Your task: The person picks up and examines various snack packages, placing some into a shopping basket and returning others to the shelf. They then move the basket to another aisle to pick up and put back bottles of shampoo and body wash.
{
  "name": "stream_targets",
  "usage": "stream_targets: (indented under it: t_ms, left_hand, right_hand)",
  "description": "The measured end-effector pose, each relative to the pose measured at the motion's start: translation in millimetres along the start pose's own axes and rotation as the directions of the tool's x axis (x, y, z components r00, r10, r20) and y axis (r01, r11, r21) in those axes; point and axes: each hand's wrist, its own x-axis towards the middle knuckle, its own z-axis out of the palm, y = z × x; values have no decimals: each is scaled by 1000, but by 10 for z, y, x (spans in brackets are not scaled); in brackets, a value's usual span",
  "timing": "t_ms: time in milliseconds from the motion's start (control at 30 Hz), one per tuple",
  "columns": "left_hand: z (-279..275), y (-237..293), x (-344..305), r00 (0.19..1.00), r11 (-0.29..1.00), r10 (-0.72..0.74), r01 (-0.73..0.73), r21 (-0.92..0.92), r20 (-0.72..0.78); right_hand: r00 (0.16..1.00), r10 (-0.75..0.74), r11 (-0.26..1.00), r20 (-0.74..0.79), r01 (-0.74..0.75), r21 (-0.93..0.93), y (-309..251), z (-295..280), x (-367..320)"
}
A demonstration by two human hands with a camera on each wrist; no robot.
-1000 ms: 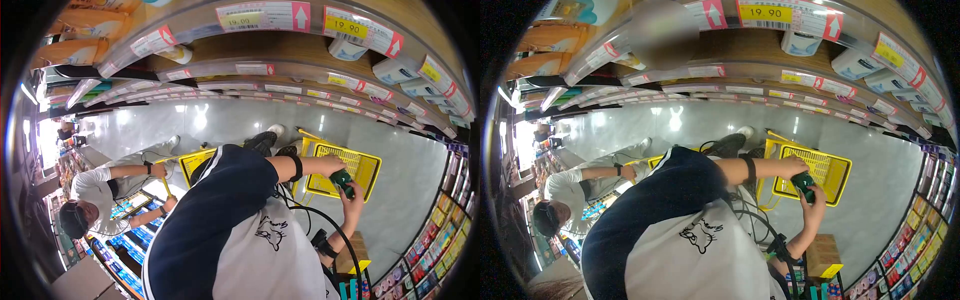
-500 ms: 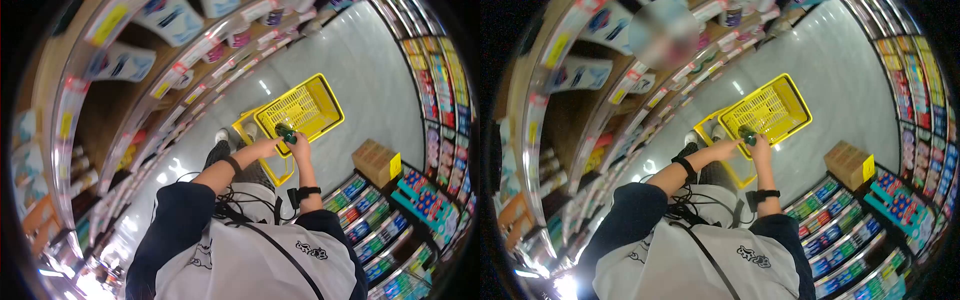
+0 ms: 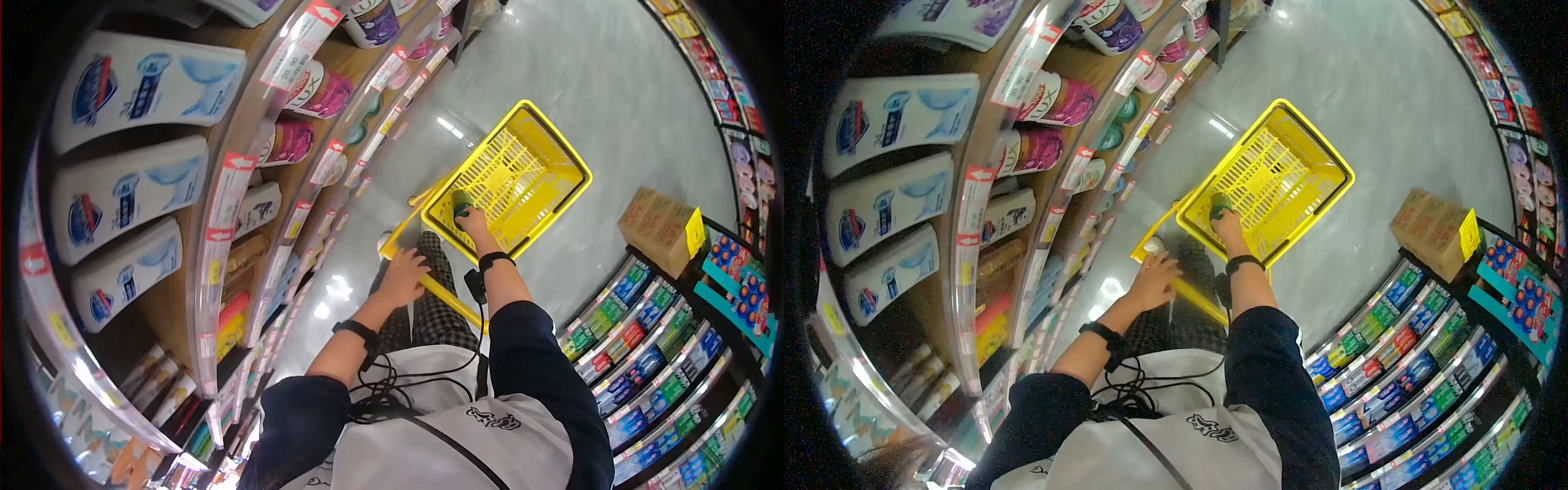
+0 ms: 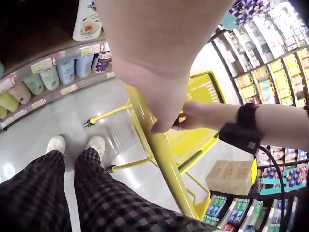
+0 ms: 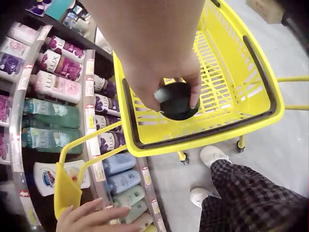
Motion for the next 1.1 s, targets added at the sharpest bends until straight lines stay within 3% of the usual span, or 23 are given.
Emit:
stream_targets:
  t_ms: [133,167,367,467,500,533,633,733,800,867,933,1000,1067,1100]
  left_hand:
    - [-21,74,4,999,999,-38,38,-19,27]
    - [-28,94,-2,999,999,-40,40,-19,35]
    - [29,80,-8,1000,1000,8,-8,-12,-4]
    - [68,47,-39,999,999,30,-30,26,-18]
    - [81,33,-47,1000,999,24,-23,43,-11]
    - [56,52,-53,1000,998,18,-18,59,-7]
    - [-109,169,-117,998,999,38,-39,-37,-41]
    - [-426,256,-249,975,833,-103,192,-519,196]
    - [-494,205,-449,995,868,-93,71,-492,-20]
    - [-846,285,-737,963,856,-102,-42,-516,-249]
    - [-1061,224,-991,941,733,-174,-73,-676,-290]
    - [-1034,-55,-1230,912,636,-277,-62,-770,-303]
    - [-832,-412,-1372,857,576,-402,-39,-817,-324]
    - [-811,-427,-1455,822,543,-454,-50,-838,-344]
  right_hand:
    - [1000,16,997,-19,-18,-70,-22,88,101]
    - [1000,5,998,20,-6,57,43,90,132]
    - [955,-137,935,-262,212,285,90,157,98]
    - [919,-202,960,-339,254,117,280,294,201]
    - [941,-201,934,-273,269,237,181,136,-63]
    - [944,-209,931,-255,273,244,203,118,-162]
    - [945,-252,930,-210,296,215,299,2,-462]
    - [933,-313,935,-177,336,116,366,-191,-846]
    - [895,-387,908,-222,412,76,413,-441,-1319]
    - [857,-421,885,-296,459,72,412,-773,-1977]
    - [817,-420,855,-394,503,130,650,-1039,-2487]
    - [769,-381,875,-514,479,68,1149,-1238,-2733]
    - [673,-406,902,-618,405,-151,1677,-1406,-2989]
    - [700,-352,909,-621,413,-50,2009,-1499,-2997]
